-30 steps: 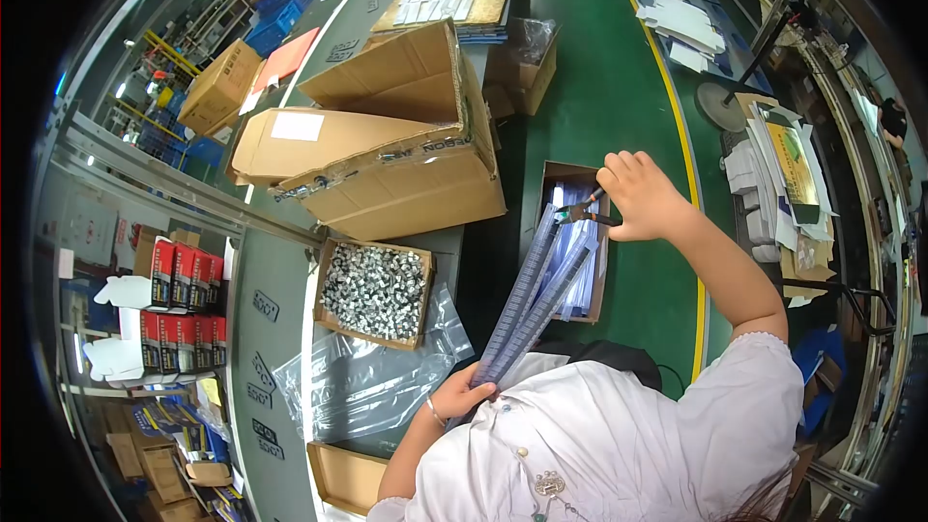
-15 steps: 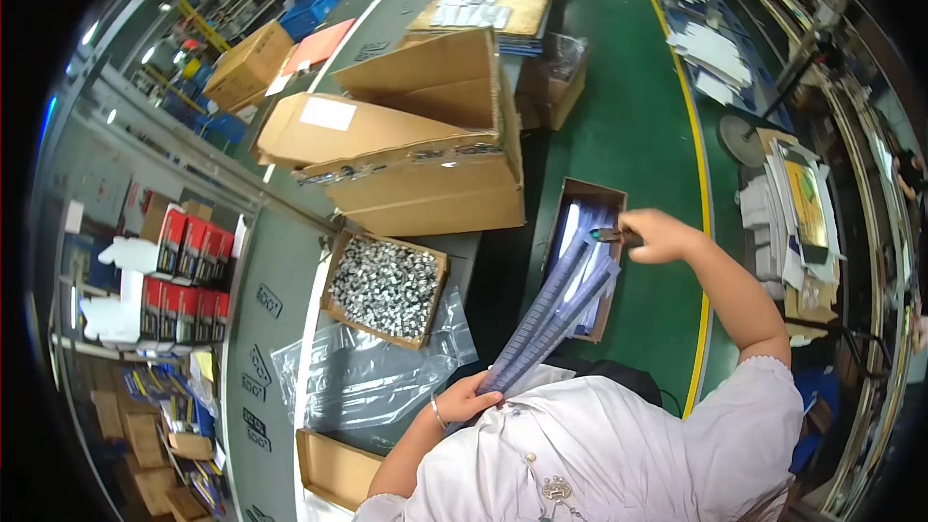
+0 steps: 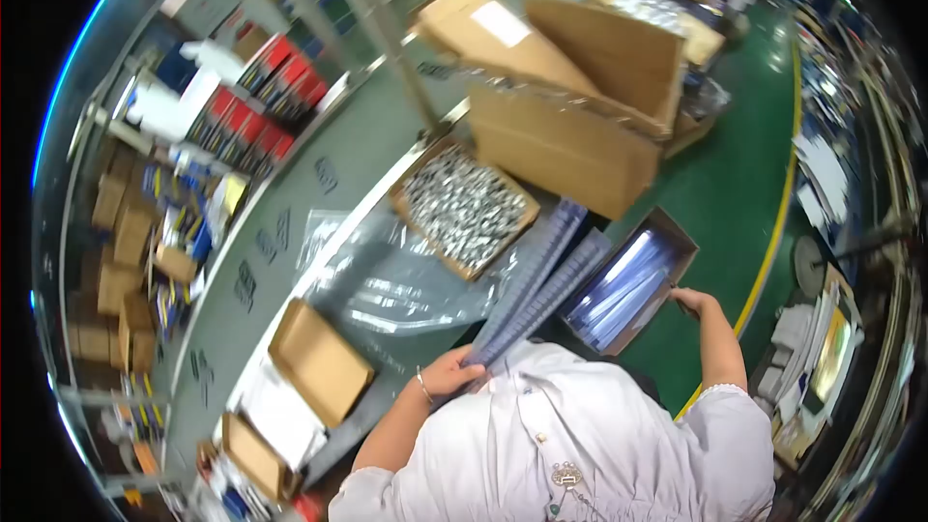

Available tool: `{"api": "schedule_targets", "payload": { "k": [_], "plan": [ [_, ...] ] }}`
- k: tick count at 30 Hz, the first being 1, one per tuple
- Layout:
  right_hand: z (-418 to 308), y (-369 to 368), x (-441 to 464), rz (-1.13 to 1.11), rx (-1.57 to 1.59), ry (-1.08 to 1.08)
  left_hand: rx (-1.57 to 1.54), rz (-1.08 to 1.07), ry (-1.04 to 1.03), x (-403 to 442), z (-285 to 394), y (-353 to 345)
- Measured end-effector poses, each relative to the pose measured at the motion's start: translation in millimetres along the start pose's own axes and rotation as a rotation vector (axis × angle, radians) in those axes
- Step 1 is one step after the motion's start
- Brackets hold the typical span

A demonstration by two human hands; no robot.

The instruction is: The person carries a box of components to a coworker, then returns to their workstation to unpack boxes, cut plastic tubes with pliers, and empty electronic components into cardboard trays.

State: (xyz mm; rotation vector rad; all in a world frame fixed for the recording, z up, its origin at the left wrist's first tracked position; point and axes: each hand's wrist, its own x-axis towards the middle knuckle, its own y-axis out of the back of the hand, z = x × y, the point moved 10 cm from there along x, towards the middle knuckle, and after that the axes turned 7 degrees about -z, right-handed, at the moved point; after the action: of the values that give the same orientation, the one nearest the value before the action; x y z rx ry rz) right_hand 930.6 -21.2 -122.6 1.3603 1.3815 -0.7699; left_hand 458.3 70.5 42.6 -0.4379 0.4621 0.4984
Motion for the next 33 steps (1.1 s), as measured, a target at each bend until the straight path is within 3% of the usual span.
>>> {"api": "schedule_targets", "payload": {
  "k": [2, 3, 4, 5, 6, 7, 8, 10, 11, 14, 17, 18, 20, 21, 22, 23, 25, 27, 29, 31, 33],
  "plan": [
    [-2.9, -5.1, 29.7, -0.003, -0.417, 0.038, -0.169, 0.063, -0.106, -24.0, -4.4, 0.1],
    [-8.3, -2.1, 24.9, 0.17, -0.474, 0.079, -0.231, 0.089, -0.155, -40.2, -5.4, -1.1],
    [-14.4, -14.2, 18.5, 0.084, -0.493, 0.077, -0.254, 0.143, -0.165, -54.5, -12.3, -1.3],
    [-17.0, -14.8, 13.3, 0.091, -0.495, 0.051, -0.26, 0.238, -0.18, -66.0, -18.3, -0.6],
    [15.7, 7.4, 65.1, 0.156, -0.47, 0.115, -0.255, 0.305, -0.187, -70.3, -20.9, 1.1],
    [9.7, 3.3, 32.5, 0.186, -0.548, 0.035, -0.267, 0.331, -0.189, -77.4, -26.1, 2.8],
    [8.0, 3.4, 73.4, 0.2, -0.645, 0.081, -0.265, 0.493, -0.199, -110.3, -42.7, 2.3],
    [1.0, -14.2, 70.8, 0.079, -0.631, 0.042, -0.249, 0.699, -0.212, -147.4, -63.3, 9.1],
    [-0.8, -23.5, 48.1, -0.039, -0.719, -0.127, -0.27, 0.746, -0.209, -157.8, -78.8, 8.0],
    [-38.2, -56.4, 1.1, -0.1, -0.685, -0.143, -0.041, 1.145, 0.049, -223.3, -117.5, 24.1],
    [-58.8, -82.8, -32.5, -0.189, -0.82, -0.176, 0.521, 1.407, 0.43, -276.3, -137.6, 35.4],
    [-80.7, -105.0, -54.6, -0.237, -0.833, -0.06, 0.517, 1.407, 0.433, -282.0, -142.1, 40.7],
    [-110.3, -141.2, -68.8, -0.405, -0.938, 0.103, 0.758, 1.475, 0.742, -304.2, -143.7, 56.5],
    [-133.9, -160.2, -81.1, -0.416, -0.904, 0.314, 0.766, 1.46, 0.731, -307.5, -145.7, 66.1],
    [-157.8, -180.4, -97.8, -0.421, -0.866, 0.525, 0.753, 1.375, 0.868, -311.2, -157.9, 76.2],
    [-179.5, -200.1, -111.4, -0.453, -0.897, 0.593, 0.74, 1.284, 1.002, -316.2, -170.8, 85.2],
    [-223.2, -238.9, -139.8, -0.511, -0.652, 0.674, 0.811, 1.215, 1.101, -321.7, -192.5, 116.8],
    [-263.0, -283.4, -122.4, -0.469, -0.653, 0.896, 1.029, 1.184, 1.137, -334.0, -189.3, 136.7],
    [-299.2, -334.0, -90.8, -0.276, -0.852, 1.114, 1.01, 1.128, 1.204, -350.5, -180.8, 153.9],
    [-321.9, -389.0, -70.0, -0.16, -0.951, 0.98, 1.113, 1.068, 1.341, -374.9, -162.4, 147.0],
    [-344.3, -393.7, -77.8, 0.092, -0.917, 1.022, 1.149, 1.015, 1.347, -376.3, -140.9, 154.9]
  ]
}}
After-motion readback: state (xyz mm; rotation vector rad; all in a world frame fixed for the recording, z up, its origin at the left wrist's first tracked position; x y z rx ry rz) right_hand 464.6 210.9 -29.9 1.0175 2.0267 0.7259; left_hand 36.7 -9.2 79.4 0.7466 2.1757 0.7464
